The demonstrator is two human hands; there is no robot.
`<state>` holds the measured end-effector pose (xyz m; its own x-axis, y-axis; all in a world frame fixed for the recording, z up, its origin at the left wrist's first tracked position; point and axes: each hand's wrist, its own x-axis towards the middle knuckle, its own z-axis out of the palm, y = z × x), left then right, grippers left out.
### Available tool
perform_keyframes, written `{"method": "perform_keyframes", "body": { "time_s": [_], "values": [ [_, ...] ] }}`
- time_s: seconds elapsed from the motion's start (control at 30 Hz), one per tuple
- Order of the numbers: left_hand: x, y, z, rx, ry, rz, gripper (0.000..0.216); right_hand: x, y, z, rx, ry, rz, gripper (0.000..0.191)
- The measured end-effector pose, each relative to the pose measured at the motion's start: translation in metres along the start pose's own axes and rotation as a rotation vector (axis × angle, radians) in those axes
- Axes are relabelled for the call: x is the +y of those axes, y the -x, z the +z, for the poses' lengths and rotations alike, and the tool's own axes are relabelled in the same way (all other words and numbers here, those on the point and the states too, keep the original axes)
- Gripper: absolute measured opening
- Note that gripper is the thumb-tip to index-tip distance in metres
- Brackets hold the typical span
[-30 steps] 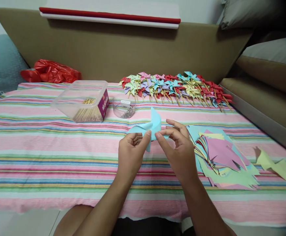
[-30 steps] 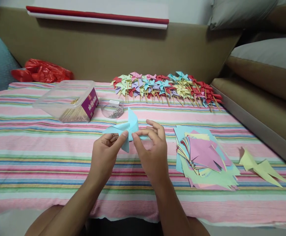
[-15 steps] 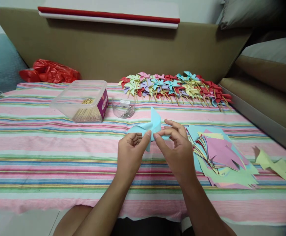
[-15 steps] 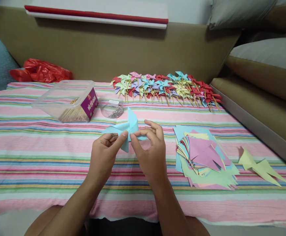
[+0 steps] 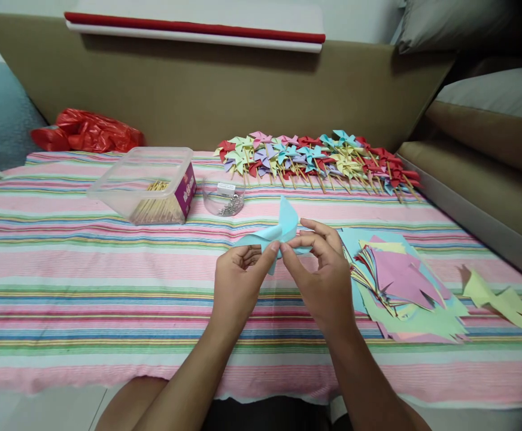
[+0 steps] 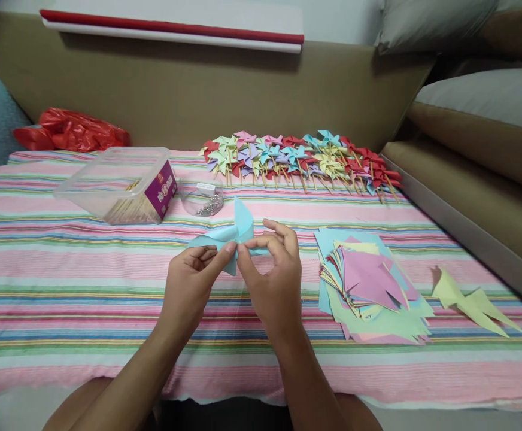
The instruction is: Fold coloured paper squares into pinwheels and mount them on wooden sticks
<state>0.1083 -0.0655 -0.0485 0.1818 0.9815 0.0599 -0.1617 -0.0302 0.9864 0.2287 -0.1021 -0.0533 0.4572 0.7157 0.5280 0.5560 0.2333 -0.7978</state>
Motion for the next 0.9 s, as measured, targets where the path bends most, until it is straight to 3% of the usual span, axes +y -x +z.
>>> {"method": "perform_keyframes", "body": {
  "time_s": [0.4, 0.63, 0.9],
  "values": [
    [-0.002, -0.001, 0.000, 0.035, 0.113, -0.084, 0.029, -0.002, 0.001, 0.002, -0.013, -0.001, -0.019, 0.004],
    [-0.004, -0.004, -0.009, -0.015, 0.248, -0.211, 0.031, 0.009, -0.006, -0.012, -0.251, 0.064, -0.302, 0.025],
    [-0.004, 0.005, -0.023, -0.015, 0.213, -0.251, 0.041, 0.008, -0.001, -0.008, -0.234, 0.081, -0.365, 0.015]
  ]
}}
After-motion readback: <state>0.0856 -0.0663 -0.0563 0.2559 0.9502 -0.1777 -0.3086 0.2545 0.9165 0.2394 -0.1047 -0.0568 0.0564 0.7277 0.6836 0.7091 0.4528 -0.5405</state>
